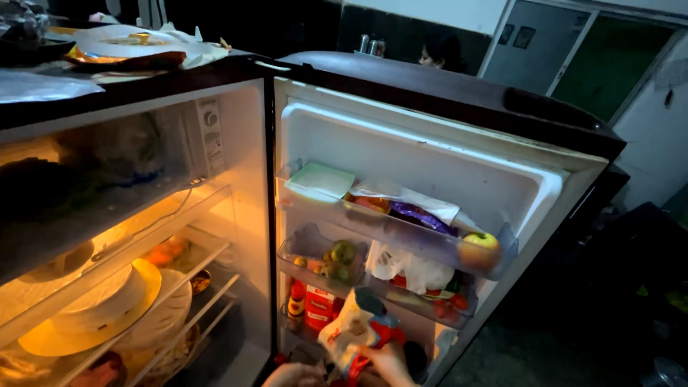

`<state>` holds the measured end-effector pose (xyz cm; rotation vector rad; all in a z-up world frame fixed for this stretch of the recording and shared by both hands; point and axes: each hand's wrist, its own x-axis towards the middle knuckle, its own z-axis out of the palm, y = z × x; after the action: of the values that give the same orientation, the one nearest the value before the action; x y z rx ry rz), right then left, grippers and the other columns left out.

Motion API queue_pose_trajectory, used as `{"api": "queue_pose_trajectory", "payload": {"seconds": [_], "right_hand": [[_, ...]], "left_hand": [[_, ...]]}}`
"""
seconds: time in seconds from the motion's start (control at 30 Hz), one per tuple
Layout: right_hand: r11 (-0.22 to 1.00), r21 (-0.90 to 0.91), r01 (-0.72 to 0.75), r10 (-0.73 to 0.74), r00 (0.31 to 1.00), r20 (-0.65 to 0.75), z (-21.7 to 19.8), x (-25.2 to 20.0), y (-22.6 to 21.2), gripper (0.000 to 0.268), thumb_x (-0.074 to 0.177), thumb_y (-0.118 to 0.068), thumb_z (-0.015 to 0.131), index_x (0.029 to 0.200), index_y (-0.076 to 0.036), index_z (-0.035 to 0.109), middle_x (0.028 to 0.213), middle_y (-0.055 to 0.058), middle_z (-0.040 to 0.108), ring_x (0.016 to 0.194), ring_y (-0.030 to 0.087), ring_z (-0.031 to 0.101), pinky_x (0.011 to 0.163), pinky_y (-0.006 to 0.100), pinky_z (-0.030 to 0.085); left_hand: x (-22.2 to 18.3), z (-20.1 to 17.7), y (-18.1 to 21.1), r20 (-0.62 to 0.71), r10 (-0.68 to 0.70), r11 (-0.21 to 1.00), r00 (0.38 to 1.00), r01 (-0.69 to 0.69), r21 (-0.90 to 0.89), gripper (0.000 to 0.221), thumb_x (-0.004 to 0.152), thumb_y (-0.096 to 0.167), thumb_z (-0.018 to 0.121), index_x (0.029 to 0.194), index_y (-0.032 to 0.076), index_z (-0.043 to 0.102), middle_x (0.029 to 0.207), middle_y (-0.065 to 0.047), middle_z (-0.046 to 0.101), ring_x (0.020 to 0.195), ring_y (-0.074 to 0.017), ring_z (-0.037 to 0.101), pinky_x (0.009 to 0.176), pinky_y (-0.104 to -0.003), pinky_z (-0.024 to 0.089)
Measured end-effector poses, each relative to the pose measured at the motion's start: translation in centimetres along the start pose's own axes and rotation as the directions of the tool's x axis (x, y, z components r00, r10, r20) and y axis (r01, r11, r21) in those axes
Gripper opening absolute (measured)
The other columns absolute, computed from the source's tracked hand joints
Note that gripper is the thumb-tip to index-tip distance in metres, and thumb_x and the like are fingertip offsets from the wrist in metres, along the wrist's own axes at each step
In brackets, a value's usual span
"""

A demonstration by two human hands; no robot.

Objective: The person removes a package of white compound from the refrigerator, cuts a piece off, and places it into a pot on the stove. They then return the package to the refrigerator and use a knife to trim the top of a cake.

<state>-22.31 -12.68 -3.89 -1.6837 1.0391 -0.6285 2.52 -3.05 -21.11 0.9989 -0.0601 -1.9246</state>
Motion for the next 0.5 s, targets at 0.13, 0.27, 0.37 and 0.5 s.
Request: {"api": "queue_pose_trajectory", "payload": {"seconds": [0.13, 0.27, 0.37, 0.5], "right_hand": [[0.973, -0.222, -0.059, 0.032, 0.991, -0.127, -1.2, 6.1, 7.6, 0.032, 0.078, -0.031, 0.085, 0.098, -0.007, 0.080, 0.087, 0.007, 0.079, 0.080, 0.022, 0.078, 0.071, 0.040, 0.061], [0.977, -0.212, 0.023, -0.056, 0.987, -0.151, -1.1, 8.9, 9.8, 0.031, 0.079, -0.031, 0.083, 0.098, -0.007, 0.079, 0.087, 0.006, 0.078, 0.080, 0.021, 0.076, 0.071, 0.040, 0.059], [0.974, -0.202, 0.101, -0.139, 0.972, -0.187, -2.1, 12.1, 7.6, 0.029, 0.080, -0.031, 0.081, 0.098, -0.008, 0.078, 0.087, 0.005, 0.077, 0.080, 0.021, 0.075, 0.071, 0.039, 0.059], [0.954, -0.205, 0.220, -0.270, 0.927, -0.259, -7.2, 16.6, -1.3, 0.028, 0.081, -0.031, 0.079, 0.097, -0.008, 0.077, 0.087, 0.004, 0.076, 0.080, 0.020, 0.073, 0.071, 0.039, 0.057]], "left_hand": [[-6.4, 6.0, 5.0, -0.174, 0.078, 0.997, 0.982, -0.076, 0.020, 0.018, 0.093, 0.010, 0.081, 0.107, 0.003, 0.072, 0.077, -0.008, 0.065, 0.068, -0.0226, 0.064, 0.062, -0.036, 0.055], [-17.3, 17.9, 9.5, -0.146, 0.427, 0.887, 0.892, -0.382, 0.259, 0.021, 0.086, 0.016, 0.081, 0.101, 0.010, 0.068, 0.081, -0.004, 0.068, 0.068, -0.0165, 0.062, 0.058, -0.031, 0.047], [-17.2, 19.5, 12.1, -0.107, 0.551, 0.775, 0.828, -0.459, 0.435, 0.023, 0.083, 0.013, 0.077, 0.105, 0.008, 0.074, 0.087, -0.006, 0.076, 0.073, -0.0153, 0.069, 0.062, -0.029, 0.050], [-6.5, 14.0, 17.2, 0.005, 0.648, 0.602, 0.761, -0.517, 0.608, 0.032, 0.075, 0.004, 0.078, 0.107, 0.004, 0.075, 0.084, -0.007, 0.071, 0.070, -0.0206, 0.065, 0.060, -0.035, 0.053]]}}
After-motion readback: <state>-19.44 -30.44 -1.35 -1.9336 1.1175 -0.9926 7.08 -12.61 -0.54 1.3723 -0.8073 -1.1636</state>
